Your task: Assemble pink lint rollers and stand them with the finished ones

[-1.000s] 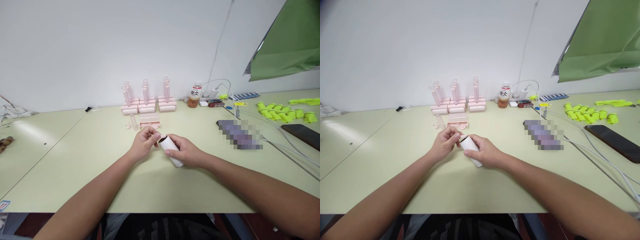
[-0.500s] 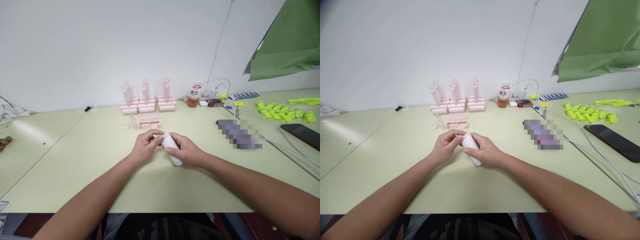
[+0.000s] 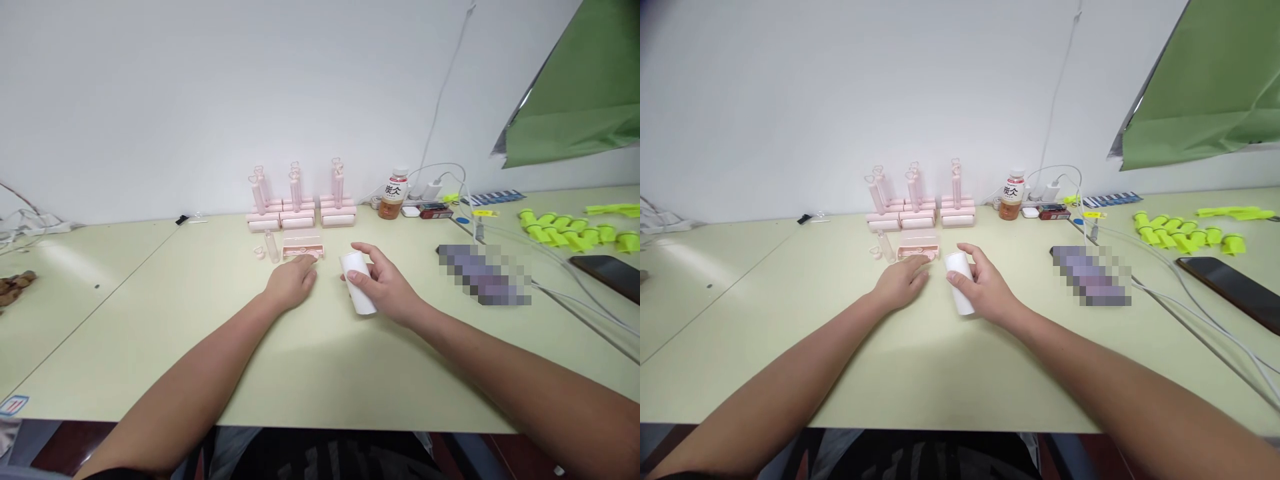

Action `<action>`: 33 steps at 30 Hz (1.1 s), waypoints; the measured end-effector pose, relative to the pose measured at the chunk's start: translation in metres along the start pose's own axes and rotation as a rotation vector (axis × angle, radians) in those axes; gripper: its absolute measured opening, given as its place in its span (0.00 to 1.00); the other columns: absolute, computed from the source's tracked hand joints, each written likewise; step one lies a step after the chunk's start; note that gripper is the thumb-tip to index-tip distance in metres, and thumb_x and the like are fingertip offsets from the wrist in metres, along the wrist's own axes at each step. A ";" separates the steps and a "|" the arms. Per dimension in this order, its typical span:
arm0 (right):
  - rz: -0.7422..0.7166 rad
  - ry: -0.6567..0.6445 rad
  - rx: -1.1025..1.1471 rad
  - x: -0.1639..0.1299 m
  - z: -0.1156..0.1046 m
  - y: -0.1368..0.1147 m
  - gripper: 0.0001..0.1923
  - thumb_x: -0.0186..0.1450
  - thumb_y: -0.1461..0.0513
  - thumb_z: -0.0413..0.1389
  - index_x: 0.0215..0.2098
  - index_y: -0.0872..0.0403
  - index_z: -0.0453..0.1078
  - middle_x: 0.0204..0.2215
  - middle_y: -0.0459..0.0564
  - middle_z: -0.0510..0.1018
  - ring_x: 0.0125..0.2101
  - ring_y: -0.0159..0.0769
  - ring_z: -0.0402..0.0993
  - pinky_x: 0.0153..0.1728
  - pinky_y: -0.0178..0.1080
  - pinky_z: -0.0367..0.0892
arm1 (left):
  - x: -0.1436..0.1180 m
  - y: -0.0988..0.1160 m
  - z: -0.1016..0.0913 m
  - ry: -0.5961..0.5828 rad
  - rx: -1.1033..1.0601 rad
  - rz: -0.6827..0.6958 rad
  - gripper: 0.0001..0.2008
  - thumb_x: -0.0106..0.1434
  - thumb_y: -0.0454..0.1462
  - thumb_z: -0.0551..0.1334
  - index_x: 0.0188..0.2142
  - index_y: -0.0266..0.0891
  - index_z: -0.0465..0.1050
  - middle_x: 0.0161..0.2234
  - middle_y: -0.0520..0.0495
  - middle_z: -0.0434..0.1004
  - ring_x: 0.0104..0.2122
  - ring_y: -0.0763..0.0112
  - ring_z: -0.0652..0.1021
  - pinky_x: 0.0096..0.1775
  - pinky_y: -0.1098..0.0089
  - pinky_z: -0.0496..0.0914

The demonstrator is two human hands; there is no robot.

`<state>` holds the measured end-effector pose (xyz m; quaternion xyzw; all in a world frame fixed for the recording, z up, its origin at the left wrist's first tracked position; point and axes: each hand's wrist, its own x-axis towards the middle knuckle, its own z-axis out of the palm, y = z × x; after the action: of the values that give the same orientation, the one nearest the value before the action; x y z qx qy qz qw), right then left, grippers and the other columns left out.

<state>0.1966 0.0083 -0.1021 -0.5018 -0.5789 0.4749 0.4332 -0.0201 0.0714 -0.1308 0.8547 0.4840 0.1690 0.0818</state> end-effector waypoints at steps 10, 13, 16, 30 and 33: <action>-0.038 -0.014 0.013 0.001 0.000 0.000 0.30 0.59 0.49 0.61 0.55 0.49 0.60 0.29 0.44 0.73 0.26 0.35 0.69 0.23 0.36 0.65 | -0.001 0.007 -0.004 -0.043 0.079 -0.020 0.20 0.68 0.45 0.53 0.56 0.44 0.67 0.50 0.45 0.75 0.46 0.59 0.77 0.40 0.64 0.70; -0.045 0.026 0.015 0.002 -0.001 -0.004 0.25 0.57 0.49 0.61 0.47 0.51 0.62 0.28 0.44 0.74 0.26 0.34 0.68 0.23 0.35 0.63 | -0.003 0.010 -0.006 -0.032 0.099 -0.101 0.22 0.64 0.48 0.58 0.55 0.44 0.68 0.50 0.43 0.71 0.43 0.58 0.78 0.36 0.64 0.70; -0.038 0.047 0.010 0.003 -0.002 -0.004 0.22 0.57 0.49 0.61 0.41 0.51 0.62 0.26 0.42 0.72 0.25 0.33 0.67 0.23 0.34 0.63 | -0.003 0.011 -0.009 -0.100 0.081 -0.182 0.19 0.64 0.51 0.56 0.48 0.45 0.72 0.45 0.45 0.71 0.37 0.60 0.78 0.32 0.65 0.68; 0.010 0.080 0.226 0.019 -0.013 0.006 0.22 0.56 0.48 0.63 0.32 0.50 0.57 0.16 0.35 0.66 0.11 0.26 0.59 0.10 0.29 0.53 | -0.014 -0.004 -0.018 0.015 -0.449 -0.223 0.13 0.58 0.48 0.63 0.34 0.41 0.72 0.27 0.51 0.73 0.27 0.68 0.72 0.27 0.70 0.64; 0.033 0.067 0.276 0.021 -0.015 0.007 0.23 0.55 0.47 0.65 0.30 0.50 0.58 0.15 0.36 0.66 0.12 0.26 0.61 0.10 0.29 0.56 | -0.012 0.001 -0.020 0.029 -0.610 -0.218 0.15 0.64 0.47 0.56 0.43 0.42 0.74 0.26 0.53 0.70 0.25 0.71 0.70 0.26 0.71 0.63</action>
<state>0.2097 0.0313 -0.1063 -0.4625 -0.4852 0.5398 0.5092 -0.0323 0.0595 -0.1145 0.7314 0.5009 0.3086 0.3447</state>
